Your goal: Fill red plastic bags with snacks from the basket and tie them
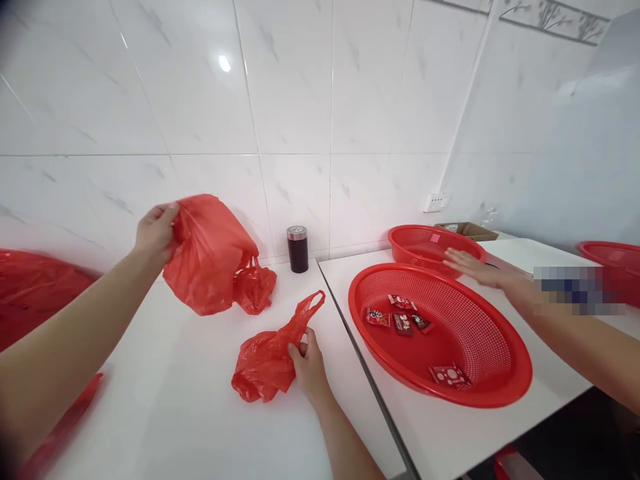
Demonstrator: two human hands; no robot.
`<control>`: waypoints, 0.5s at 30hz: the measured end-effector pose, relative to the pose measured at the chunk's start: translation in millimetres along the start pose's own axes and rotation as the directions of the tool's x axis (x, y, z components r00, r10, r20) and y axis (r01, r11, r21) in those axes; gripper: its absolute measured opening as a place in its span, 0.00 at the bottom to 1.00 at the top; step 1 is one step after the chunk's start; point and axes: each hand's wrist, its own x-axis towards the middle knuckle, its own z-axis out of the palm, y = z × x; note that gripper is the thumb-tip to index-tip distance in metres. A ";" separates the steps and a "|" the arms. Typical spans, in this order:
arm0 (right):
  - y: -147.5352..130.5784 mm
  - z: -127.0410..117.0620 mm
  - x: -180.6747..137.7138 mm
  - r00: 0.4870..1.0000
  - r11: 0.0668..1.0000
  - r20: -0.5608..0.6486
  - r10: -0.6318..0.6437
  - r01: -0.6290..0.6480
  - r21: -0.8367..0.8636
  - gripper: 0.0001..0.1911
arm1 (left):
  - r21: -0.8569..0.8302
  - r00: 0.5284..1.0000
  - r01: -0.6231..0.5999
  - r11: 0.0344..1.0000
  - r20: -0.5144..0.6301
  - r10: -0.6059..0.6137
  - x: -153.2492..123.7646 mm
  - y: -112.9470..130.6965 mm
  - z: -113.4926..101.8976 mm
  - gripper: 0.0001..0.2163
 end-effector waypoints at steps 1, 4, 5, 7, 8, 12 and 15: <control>0.0 -0.2 -0.2 1.000 1.000 0.000 -0.001 0.001 -0.003 0.23 | -0.012 1.000 -0.020 1.000 -0.003 0.020 -0.2 2.4 -0.6 0.09; 0.8 -1.1 -0.1 1.000 1.000 -0.007 -0.002 0.002 -0.011 0.23 | -0.035 0.998 -0.067 0.997 0.010 0.068 -0.3 10.4 0.4 0.11; 1.4 -1.5 0.1 1.000 1.000 -0.007 -0.003 0.003 -0.016 0.23 | -0.038 0.996 -0.084 0.996 0.014 0.085 0.0 13.0 2.0 0.11; 2.6 -2.1 0.5 1.000 0.999 -0.009 -0.011 0.010 -0.033 0.23 | -0.030 0.994 -0.107 0.994 0.027 0.108 1.4 17.0 7.7 0.12; 3.0 -2.3 0.6 1.000 0.999 -0.012 -0.014 0.013 -0.042 0.23 | -0.023 0.993 -0.110 0.994 0.044 0.111 2.3 18.4 11.5 0.12; 2.4 -1.6 0.1 1.000 0.999 -0.012 -0.022 0.022 -0.046 0.23 | -0.021 0.987 -0.139 0.990 0.075 0.140 7.5 20.8 27.6 0.11; 1.6 -0.8 0.5 1.000 0.999 -0.014 -0.022 0.022 -0.036 0.23 | -0.024 0.985 -0.164 0.986 0.043 0.165 10.6 21.4 34.1 0.10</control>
